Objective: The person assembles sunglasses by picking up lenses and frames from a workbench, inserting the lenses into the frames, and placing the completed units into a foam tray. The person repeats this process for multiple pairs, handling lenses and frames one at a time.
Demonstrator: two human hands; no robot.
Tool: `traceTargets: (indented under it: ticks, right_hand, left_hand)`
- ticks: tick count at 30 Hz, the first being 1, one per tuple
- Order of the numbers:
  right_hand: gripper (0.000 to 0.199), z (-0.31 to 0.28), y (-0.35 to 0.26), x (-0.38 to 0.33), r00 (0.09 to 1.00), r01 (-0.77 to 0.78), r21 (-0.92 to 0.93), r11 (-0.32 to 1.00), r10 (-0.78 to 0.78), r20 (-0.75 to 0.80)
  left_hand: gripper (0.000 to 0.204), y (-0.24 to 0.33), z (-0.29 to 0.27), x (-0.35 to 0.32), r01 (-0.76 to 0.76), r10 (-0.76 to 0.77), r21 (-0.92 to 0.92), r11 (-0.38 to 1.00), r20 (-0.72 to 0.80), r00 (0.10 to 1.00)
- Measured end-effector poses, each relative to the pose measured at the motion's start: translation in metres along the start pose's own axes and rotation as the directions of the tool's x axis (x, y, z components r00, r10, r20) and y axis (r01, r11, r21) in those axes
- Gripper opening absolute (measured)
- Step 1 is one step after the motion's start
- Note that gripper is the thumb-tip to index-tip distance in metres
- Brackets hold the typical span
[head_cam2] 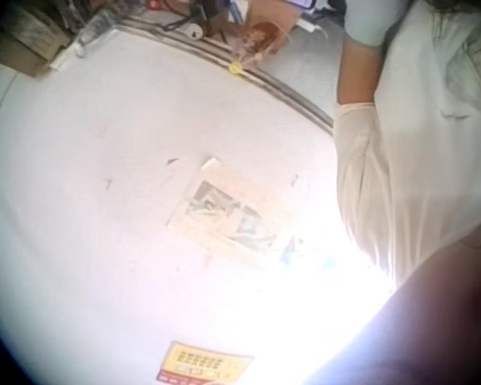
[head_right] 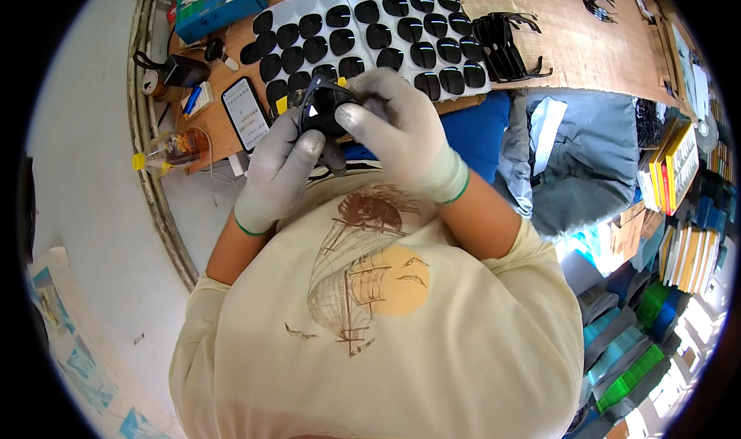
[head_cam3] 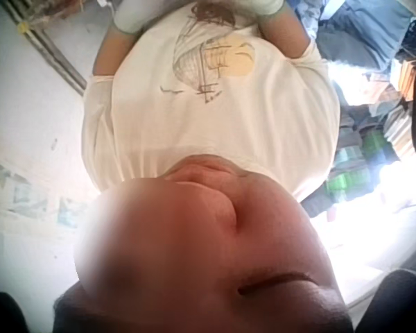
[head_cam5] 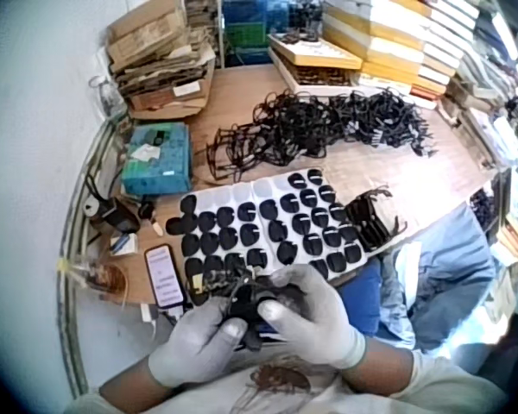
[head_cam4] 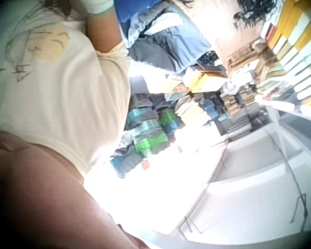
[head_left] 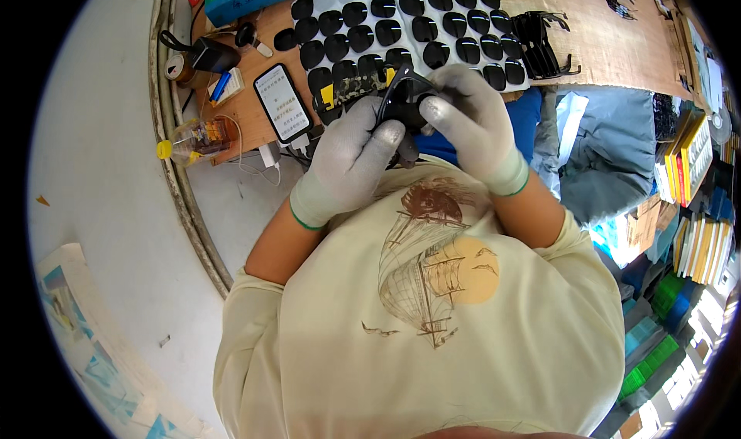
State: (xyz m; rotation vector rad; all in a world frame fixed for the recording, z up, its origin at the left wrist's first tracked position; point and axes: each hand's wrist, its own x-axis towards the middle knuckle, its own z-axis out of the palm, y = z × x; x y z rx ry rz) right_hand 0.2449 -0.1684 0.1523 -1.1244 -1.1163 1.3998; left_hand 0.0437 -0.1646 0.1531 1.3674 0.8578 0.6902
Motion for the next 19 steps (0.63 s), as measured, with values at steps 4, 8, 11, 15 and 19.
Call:
traceTargets:
  ticks: [4,8,11,15,19]
  right_hand:
    - [0.025,-0.028,-0.012,0.005,0.928,-0.232,-0.034,0.972,0.232,0.292]
    - [0.023,-0.037,-0.016,-0.001,0.899,-0.314,-0.026,0.949,0.306,0.314]
    - [0.021,-0.03,-0.016,-0.006,0.914,-0.328,0.063,0.943,0.3,0.274]
    - [0.022,-0.025,0.003,0.0,0.961,-0.172,0.088,0.981,0.147,0.236]
    - [0.024,-0.032,0.009,0.011,0.951,-0.178,-0.154,0.972,0.21,0.228]
  left_hand:
    - [0.039,0.005,0.0,-0.004,0.037,-0.035,-0.015,0.999,0.097,0.995]
    - [0.035,0.015,-0.002,0.002,0.004,-0.028,0.132,0.991,0.186,0.982]
    - [0.027,0.013,-0.001,0.001,-0.052,0.036,0.11,0.993,0.15,0.988]
    - [0.024,0.001,-0.002,0.003,-0.051,0.05,0.065,0.997,0.017,0.999]
    - [0.037,0.007,-0.003,0.003,0.022,-0.021,0.299,0.954,-0.008,1.0]
